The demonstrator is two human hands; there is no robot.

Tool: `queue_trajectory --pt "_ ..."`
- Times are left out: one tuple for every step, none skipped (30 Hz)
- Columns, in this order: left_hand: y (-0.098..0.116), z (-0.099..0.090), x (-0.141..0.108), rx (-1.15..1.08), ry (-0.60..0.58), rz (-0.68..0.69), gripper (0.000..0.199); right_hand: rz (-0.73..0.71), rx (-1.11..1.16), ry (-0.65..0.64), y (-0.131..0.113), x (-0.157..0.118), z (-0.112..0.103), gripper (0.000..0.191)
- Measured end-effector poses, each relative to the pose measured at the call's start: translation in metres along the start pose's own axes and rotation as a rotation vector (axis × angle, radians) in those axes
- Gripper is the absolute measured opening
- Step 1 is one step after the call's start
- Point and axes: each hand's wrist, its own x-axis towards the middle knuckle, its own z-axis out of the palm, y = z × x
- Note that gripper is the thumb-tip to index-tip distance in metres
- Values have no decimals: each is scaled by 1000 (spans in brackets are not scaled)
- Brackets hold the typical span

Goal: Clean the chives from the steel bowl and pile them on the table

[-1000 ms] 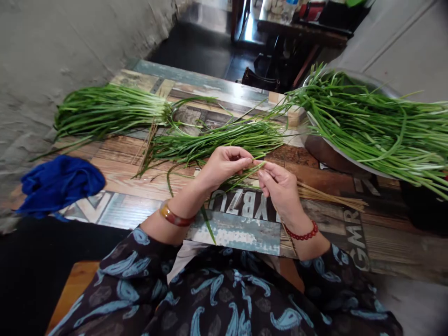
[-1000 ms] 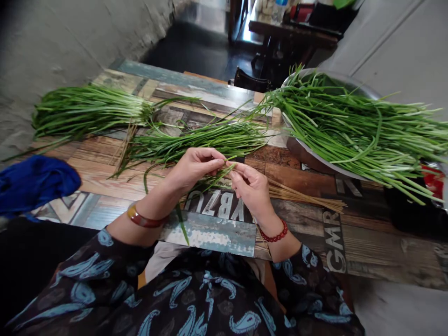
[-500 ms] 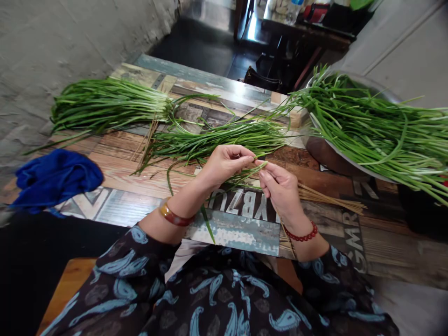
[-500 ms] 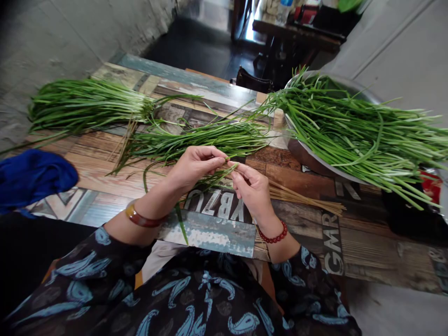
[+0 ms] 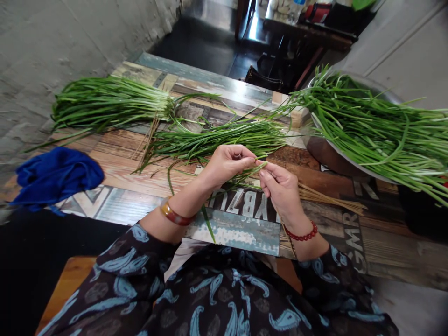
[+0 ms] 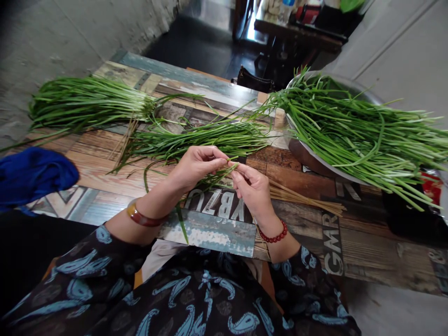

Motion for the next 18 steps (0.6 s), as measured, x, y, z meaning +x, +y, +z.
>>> queue_trajectory --pt "0 0 0 0 -3 0 18 -3 -2 1 0 0 0 32" --pt "1 0 0 -2 -5 -1 18 -8 0 0 0 0 0 31" --pt "1 0 -1 -5 -8 -3 18 -12 3 -2 1 0 0 30" --pt "2 1 -1 -9 -11 -7 19 -16 9 -3 1 0 -1 29" --pt "3 1 -1 -11 -14 -12 19 -18 14 -4 1 0 -1 28" --pt "3 1 -2 -11 -18 -20 20 -19 18 -6 1 0 -1 27" --pt "4 1 -2 -10 -23 -28 20 -18 21 -5 1 0 -1 26" --pt "4 1 -2 -7 -26 -32 20 -17 23 -3 1 0 -1 25" --pt "4 1 -2 -5 -30 -32 20 -16 23 -1 1 0 -1 25" --pt "4 1 -2 -5 -32 -29 20 -15 23 1 0 0 -1 24" --pt "3 1 -2 -6 -34 -23 20 -14 19 3 0 0 -1 24" --pt "3 1 -2 -8 -37 -18 20 -13 13 3 -1 0 -1 24" --pt "2 1 -2 -8 -39 -13 20 -12 6 3 -1 0 -1 24" --pt "2 1 -2 -6 -43 -10 20 -11 0 2 -1 0 -1 24" --pt "2 1 -2 -2 -47 -9 20 -12 -2 1 -2 0 -1 23" --pt "1 1 -2 1 -53 -8 21 -14 1 -1 -2 0 -1 22" --pt "1 2 -2 5 -62 -6 20 -19 7 -2 -2 0 -1 20" --pt "1 2 -2 8 -73 -3 20 -23 13 -5 -3 0 -1 19"
